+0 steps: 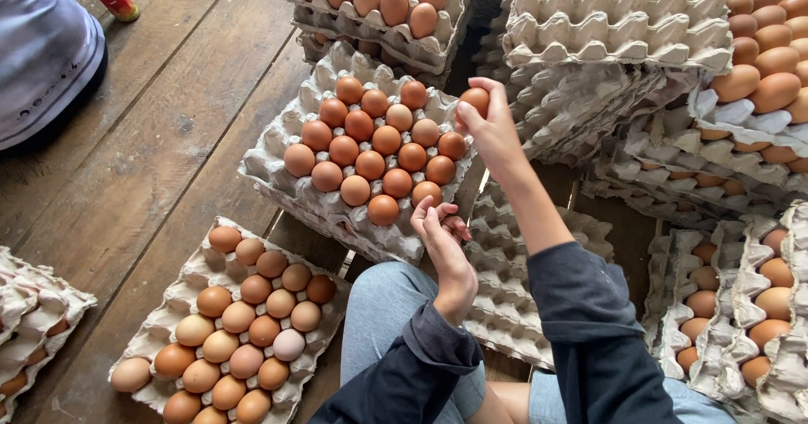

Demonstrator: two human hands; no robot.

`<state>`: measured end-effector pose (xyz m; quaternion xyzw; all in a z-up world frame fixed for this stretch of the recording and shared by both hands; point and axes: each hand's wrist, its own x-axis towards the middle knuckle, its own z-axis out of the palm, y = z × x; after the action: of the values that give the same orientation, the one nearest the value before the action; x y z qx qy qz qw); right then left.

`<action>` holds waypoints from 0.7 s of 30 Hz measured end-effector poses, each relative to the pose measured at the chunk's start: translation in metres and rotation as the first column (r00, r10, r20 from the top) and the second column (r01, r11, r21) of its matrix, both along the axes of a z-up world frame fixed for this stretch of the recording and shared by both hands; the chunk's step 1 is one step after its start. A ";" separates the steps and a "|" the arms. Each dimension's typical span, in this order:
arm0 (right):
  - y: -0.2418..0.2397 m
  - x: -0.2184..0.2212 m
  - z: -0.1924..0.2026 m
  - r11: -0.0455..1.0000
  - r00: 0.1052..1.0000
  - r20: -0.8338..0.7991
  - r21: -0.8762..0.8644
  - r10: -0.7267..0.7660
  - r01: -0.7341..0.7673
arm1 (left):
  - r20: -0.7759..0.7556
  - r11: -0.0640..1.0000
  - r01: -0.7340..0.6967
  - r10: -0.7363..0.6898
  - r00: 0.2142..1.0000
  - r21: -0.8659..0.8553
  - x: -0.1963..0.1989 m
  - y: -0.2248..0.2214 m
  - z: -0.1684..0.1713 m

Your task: Manually filling egg trays with eggs and stacking the completed trays on a wooden floor.

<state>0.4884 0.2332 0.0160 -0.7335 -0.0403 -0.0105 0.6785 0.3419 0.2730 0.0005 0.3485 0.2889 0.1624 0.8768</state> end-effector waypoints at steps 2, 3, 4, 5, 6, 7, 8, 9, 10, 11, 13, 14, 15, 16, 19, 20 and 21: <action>0.008 0.014 -0.010 0.993 0.997 0.055 -0.103 -0.048 0.053 | -0.001 1.000 -0.021 0.021 1.000 0.006 0.001 -0.002 -0.003; 0.011 0.019 -0.014 0.961 0.975 0.217 -0.258 -0.039 0.096 | -0.007 0.999 -0.034 0.035 0.999 0.007 0.003 -0.002 -0.005; 0.014 0.024 -0.018 0.904 0.929 0.369 -0.397 -0.003 0.161 | -0.012 0.999 -0.048 0.048 0.999 0.008 0.004 -0.003 -0.008; 0.012 0.032 -0.032 0.904 0.929 0.371 -0.396 -0.006 0.164 | -0.010 0.999 -0.045 0.046 0.999 0.009 0.005 -0.003 -0.009; 0.011 0.039 -0.046 0.820 0.922 0.366 -0.562 0.131 0.107 | -0.010 0.999 -0.051 0.051 0.999 0.008 0.005 -0.003 -0.010; 0.009 0.046 -0.060 0.703 0.906 0.333 -0.708 0.261 0.058 | -0.011 0.998 -0.054 0.054 0.998 0.008 0.005 -0.003 -0.011; 0.009 0.047 -0.060 0.704 0.907 0.334 -0.707 0.257 0.061 | -0.010 0.999 -0.050 0.050 0.999 0.010 0.004 -0.003 -0.009; 0.008 0.048 -0.061 0.600 0.942 0.213 -0.800 0.259 0.016 | -0.009 0.998 -0.053 0.053 0.999 0.015 0.004 -0.003 -0.007; 0.008 0.049 -0.061 0.486 0.966 0.090 -0.873 0.244 -0.042 | -0.008 0.998 -0.056 0.056 0.998 0.021 0.004 -0.003 -0.006; 0.004 0.050 -0.056 0.485 0.966 0.089 -0.873 0.242 -0.041 | -0.009 0.998 -0.053 0.053 0.999 0.020 0.005 -0.003 -0.004; -0.005 0.051 -0.048 0.706 0.977 -0.029 -0.687 0.212 -0.174 | -0.001 0.998 -0.052 0.052 0.999 0.019 0.005 -0.003 -0.001; -0.012 0.045 -0.045 0.706 0.978 -0.031 -0.687 0.207 -0.171 | -0.002 0.999 -0.047 0.047 0.999 0.018 0.003 -0.003 0.000; -0.018 0.039 -0.040 0.797 0.991 0.041 -0.600 0.124 -0.075 | -0.011 0.999 -0.041 0.042 0.999 0.024 0.002 -0.002 0.002; -0.025 0.034 -0.036 0.867 0.994 0.104 -0.497 0.032 0.024 | -0.021 0.999 -0.036 0.037 0.999 0.029 0.001 -0.002 0.004; -0.051 0.008 -0.015 0.950 1.000 -0.028 -0.311 0.008 -0.017 | -0.031 0.998 0.009 -0.008 0.999 0.055 0.001 -0.005 0.001; -0.060 -0.005 -0.011 0.951 1.000 -0.029 -0.310 0.004 -0.013 | -0.032 0.998 0.014 -0.012 0.999 0.057 0.000 -0.007 0.002; -0.070 -0.017 -0.006 0.952 0.996 -0.084 -0.301 0.026 -0.050 | -0.042 0.989 0.123 -0.120 0.992 0.076 -0.001 -0.009 0.003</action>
<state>0.4713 0.1633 0.0097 -0.8278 -0.0289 0.0379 0.5590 0.3406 0.2639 0.0039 0.4027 0.2770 0.1134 0.8650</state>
